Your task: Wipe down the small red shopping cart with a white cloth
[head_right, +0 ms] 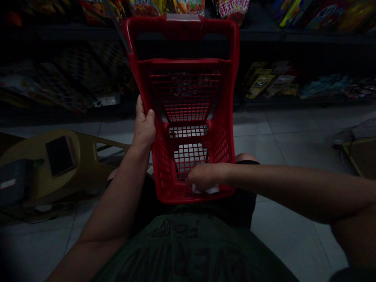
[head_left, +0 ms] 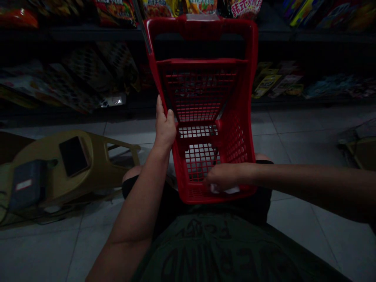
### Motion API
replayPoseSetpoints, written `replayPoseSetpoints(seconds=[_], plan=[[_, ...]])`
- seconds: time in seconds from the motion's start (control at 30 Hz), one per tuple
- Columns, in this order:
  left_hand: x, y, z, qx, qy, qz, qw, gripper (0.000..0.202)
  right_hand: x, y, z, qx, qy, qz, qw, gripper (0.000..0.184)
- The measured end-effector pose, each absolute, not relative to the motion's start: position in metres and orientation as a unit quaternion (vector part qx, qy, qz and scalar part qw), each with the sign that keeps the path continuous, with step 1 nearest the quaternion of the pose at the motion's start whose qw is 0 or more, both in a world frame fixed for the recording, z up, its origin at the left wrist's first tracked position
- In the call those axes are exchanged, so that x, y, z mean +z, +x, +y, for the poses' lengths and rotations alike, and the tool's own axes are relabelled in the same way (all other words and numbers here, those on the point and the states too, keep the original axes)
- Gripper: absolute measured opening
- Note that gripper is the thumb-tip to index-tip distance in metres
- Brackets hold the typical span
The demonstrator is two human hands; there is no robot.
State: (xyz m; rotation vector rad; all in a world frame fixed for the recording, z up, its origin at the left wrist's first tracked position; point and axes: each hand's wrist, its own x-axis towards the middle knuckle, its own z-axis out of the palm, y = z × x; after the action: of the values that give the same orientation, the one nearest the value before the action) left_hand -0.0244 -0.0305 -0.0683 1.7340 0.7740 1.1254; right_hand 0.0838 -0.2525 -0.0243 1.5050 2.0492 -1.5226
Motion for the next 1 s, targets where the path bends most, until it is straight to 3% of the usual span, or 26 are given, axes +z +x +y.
replayPoseSetpoints(seconds=[0.13,0.3,0.4,0.6,0.7,0.83,1.0], plan=[[-0.065,-0.028,-0.028,0.441,0.715,0.31,0.444,0.065,-0.025,0.058,-0.248,-0.514,0.485,0.708,-0.01,0.037],[-0.062,-0.032,-0.032,0.434,0.718,0.314,0.444,0.071,-0.03,0.102,-0.275,-0.471,0.511,0.7,0.165,0.029],[-0.062,-0.03,-0.036,0.443,0.707,0.322,0.447,0.076,-0.029,0.1,-0.273,-0.468,0.506,0.699,0.192,0.024],[-0.064,-0.028,-0.038,0.455,0.695,0.325,0.451,0.073,-0.031,0.042,-0.244,-0.511,0.531,0.676,-0.008,0.041],[-0.063,-0.03,-0.039,0.446,0.701,0.317,0.456,0.073,-0.038,0.059,-0.256,-0.529,0.488,0.69,0.076,0.037],[-0.061,-0.03,-0.044,0.442,0.711,0.311,0.45,0.073,-0.059,0.091,-0.274,-0.5,0.533,0.646,0.22,0.021],[-0.058,-0.027,-0.046,0.442,0.705,0.312,0.459,0.073,-0.076,0.089,-0.208,-0.429,0.559,0.682,0.194,0.023]])
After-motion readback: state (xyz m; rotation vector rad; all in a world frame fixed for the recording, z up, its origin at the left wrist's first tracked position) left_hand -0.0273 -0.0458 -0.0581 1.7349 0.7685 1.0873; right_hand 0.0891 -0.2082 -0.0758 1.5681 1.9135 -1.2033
